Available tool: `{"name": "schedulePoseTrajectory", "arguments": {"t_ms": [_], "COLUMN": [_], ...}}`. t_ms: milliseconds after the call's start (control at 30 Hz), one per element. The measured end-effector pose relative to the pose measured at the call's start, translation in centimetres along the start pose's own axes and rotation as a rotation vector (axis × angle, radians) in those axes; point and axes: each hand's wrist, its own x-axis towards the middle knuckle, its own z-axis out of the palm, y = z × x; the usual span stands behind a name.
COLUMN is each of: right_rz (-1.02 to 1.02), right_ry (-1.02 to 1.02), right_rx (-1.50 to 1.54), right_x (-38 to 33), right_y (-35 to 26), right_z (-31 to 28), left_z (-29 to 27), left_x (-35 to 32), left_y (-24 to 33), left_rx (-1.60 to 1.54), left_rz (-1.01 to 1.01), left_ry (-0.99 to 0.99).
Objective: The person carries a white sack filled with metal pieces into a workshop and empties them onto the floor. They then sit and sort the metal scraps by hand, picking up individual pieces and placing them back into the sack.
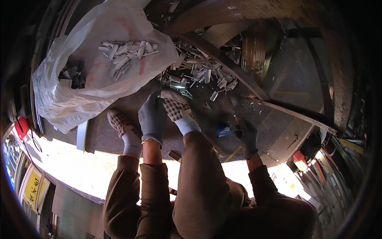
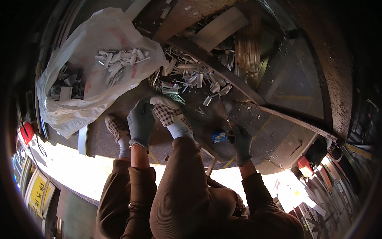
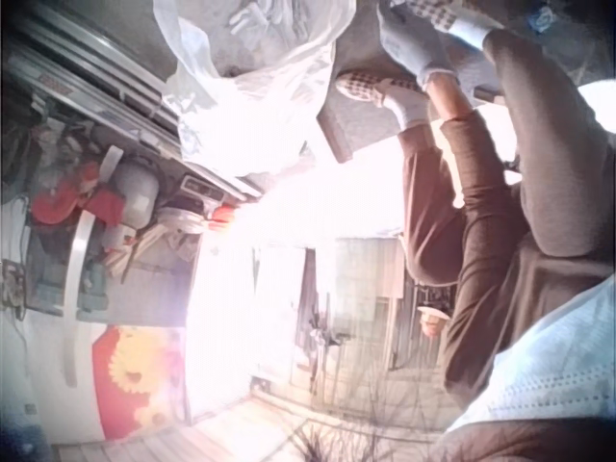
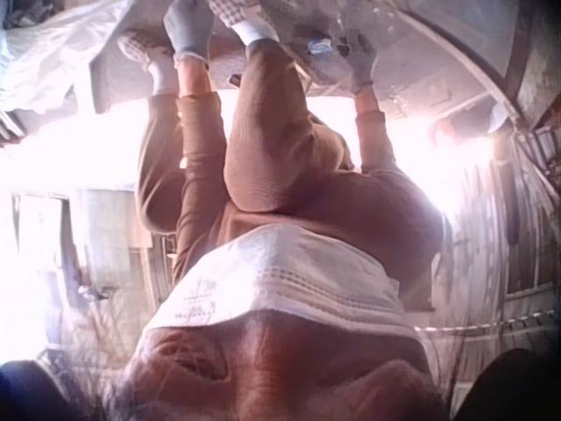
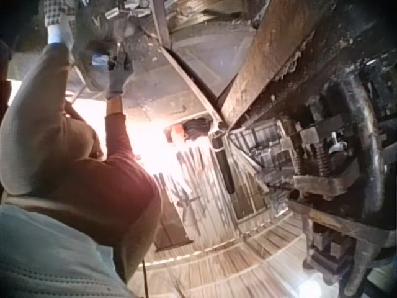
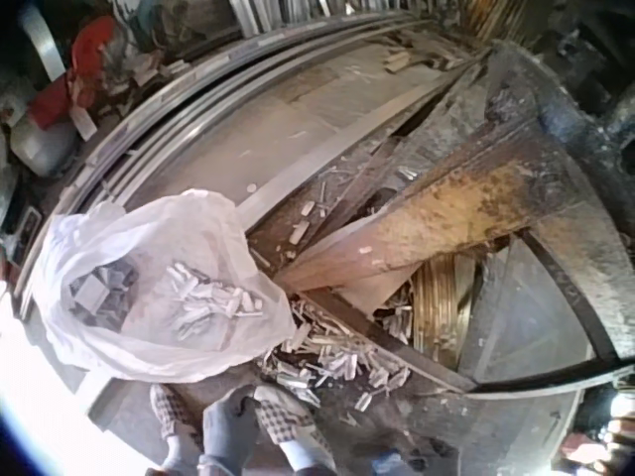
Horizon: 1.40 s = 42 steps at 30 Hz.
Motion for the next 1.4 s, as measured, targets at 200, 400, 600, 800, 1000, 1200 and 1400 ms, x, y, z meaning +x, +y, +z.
{"name": "schedulePoseTrajectory", "arguments": {"t_ms": [200, 400, 600, 800, 1000, 1200, 1400], "right_rz": [-0.071, -0.125, -0.131, -0.104, -0.137, -0.208, -0.263], "right_ry": [-0.102, -0.289, -0.353, -0.443, -0.519, -0.597, -0.498], "right_rx": [0.127, 0.243, 0.323, 0.306, 0.189, 0.139, 0.158], "right_x": [4.2, 8.5, 10.5, 10.1, 9.0, 7.5, 4.6], "right_y": [1.2, -1.5, -3.5, -3.5, -2.7, -2.8, -4.6], "right_z": [-1.6, 6.1, 11.9, 11.2, 9.7, 8.4, 8.4], "left_z": [2.2, 3.1, 2.6, 1.2, 0.0, -0.8, -0.6], "left_x": [-0.6, -1.3, -1.4, -2.0, -1.4, -0.9, -0.9], "left_y": [1.8, 3.1, 3.7, 3.7, 2.3, 0.7, 0.3], "left_rx": [0.068, 0.147, 0.147, 0.030, -0.020, -0.159, -0.126], "left_rz": [0.028, 0.094, 0.140, 0.083, 0.088, -0.069, -0.103], "left_ry": [-0.099, -0.193, -0.227, -0.216, -0.091, -0.118, -0.121]}}
